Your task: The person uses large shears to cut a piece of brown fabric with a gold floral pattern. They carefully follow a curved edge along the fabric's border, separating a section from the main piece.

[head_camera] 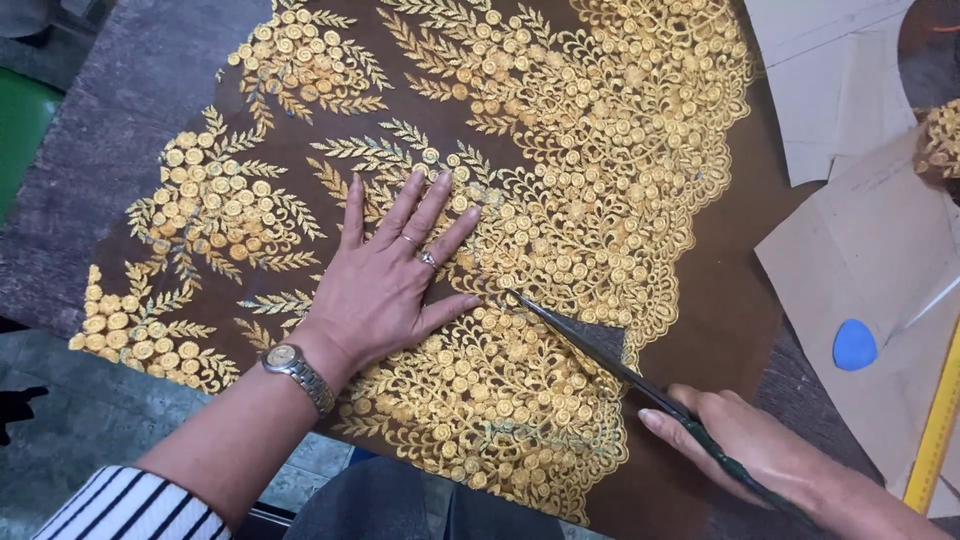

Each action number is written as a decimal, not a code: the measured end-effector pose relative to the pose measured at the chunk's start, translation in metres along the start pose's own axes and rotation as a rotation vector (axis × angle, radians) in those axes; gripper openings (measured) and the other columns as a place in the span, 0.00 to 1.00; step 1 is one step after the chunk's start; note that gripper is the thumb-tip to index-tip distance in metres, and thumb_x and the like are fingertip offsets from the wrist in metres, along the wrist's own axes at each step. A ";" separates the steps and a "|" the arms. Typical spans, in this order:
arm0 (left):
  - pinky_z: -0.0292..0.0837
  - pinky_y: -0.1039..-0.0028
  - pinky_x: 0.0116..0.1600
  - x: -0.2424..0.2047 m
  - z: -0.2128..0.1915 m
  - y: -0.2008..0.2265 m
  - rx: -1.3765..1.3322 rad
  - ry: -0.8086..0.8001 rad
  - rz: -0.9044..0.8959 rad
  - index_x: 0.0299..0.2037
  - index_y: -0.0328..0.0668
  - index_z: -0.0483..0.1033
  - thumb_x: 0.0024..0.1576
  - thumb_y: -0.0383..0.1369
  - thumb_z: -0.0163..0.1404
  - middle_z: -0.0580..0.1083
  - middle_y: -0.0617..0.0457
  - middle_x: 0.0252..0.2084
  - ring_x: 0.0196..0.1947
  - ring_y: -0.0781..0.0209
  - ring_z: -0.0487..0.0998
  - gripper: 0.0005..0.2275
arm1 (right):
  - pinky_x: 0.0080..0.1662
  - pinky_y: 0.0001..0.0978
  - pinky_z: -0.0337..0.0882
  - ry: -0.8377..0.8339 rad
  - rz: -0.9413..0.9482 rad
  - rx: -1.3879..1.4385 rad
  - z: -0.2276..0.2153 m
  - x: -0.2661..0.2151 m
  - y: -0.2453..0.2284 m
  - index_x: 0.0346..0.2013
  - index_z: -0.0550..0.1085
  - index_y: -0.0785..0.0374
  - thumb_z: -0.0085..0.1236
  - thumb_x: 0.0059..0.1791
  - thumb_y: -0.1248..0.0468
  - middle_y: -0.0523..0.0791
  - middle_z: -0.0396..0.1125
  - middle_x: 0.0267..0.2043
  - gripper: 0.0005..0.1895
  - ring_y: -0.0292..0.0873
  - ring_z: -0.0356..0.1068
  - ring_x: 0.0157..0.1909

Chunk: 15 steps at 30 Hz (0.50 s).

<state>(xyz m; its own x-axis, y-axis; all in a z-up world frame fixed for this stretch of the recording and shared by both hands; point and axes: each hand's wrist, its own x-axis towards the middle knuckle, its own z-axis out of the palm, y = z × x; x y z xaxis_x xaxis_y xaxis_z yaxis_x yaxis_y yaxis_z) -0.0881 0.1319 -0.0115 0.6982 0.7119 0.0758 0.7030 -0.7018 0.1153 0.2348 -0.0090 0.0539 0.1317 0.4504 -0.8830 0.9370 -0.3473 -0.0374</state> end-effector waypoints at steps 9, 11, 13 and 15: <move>0.25 0.43 0.69 0.001 -0.002 0.000 -0.059 0.012 0.001 0.72 0.59 0.41 0.59 0.62 0.24 0.41 0.49 0.74 0.73 0.50 0.39 0.33 | 0.30 0.29 0.64 0.039 0.030 -0.044 0.006 -0.002 0.002 0.26 0.72 0.47 0.45 0.48 0.39 0.36 0.65 0.19 0.20 0.34 0.67 0.23; 0.24 0.43 0.69 -0.001 -0.002 0.000 -0.056 0.012 0.001 0.72 0.59 0.41 0.59 0.62 0.23 0.41 0.49 0.74 0.73 0.50 0.39 0.33 | 0.27 0.28 0.60 0.042 -0.022 0.018 0.004 -0.006 0.004 0.25 0.73 0.48 0.47 0.49 0.41 0.34 0.63 0.18 0.19 0.30 0.63 0.21; 0.23 0.44 0.69 0.001 -0.002 0.000 -0.027 0.016 -0.002 0.72 0.58 0.41 0.59 0.63 0.21 0.41 0.50 0.74 0.73 0.51 0.37 0.34 | 0.36 0.21 0.67 -0.201 -0.035 0.063 -0.012 -0.018 -0.003 0.32 0.70 0.46 0.39 0.50 0.40 0.32 0.65 0.28 0.18 0.28 0.65 0.30; 0.23 0.44 0.69 0.001 -0.002 -0.001 -0.031 0.019 -0.002 0.72 0.58 0.41 0.59 0.63 0.21 0.40 0.50 0.74 0.73 0.52 0.36 0.33 | 0.36 0.21 0.68 -0.193 -0.069 0.100 -0.016 -0.025 -0.006 0.31 0.70 0.47 0.39 0.51 0.42 0.32 0.65 0.27 0.18 0.28 0.65 0.30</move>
<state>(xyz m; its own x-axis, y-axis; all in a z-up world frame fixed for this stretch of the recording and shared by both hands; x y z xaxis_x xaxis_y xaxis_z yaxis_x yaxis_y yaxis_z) -0.0885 0.1330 -0.0096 0.6939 0.7138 0.0946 0.6997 -0.6995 0.1457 0.2311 -0.0054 0.0834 -0.0053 0.3135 -0.9496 0.9037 -0.4050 -0.1387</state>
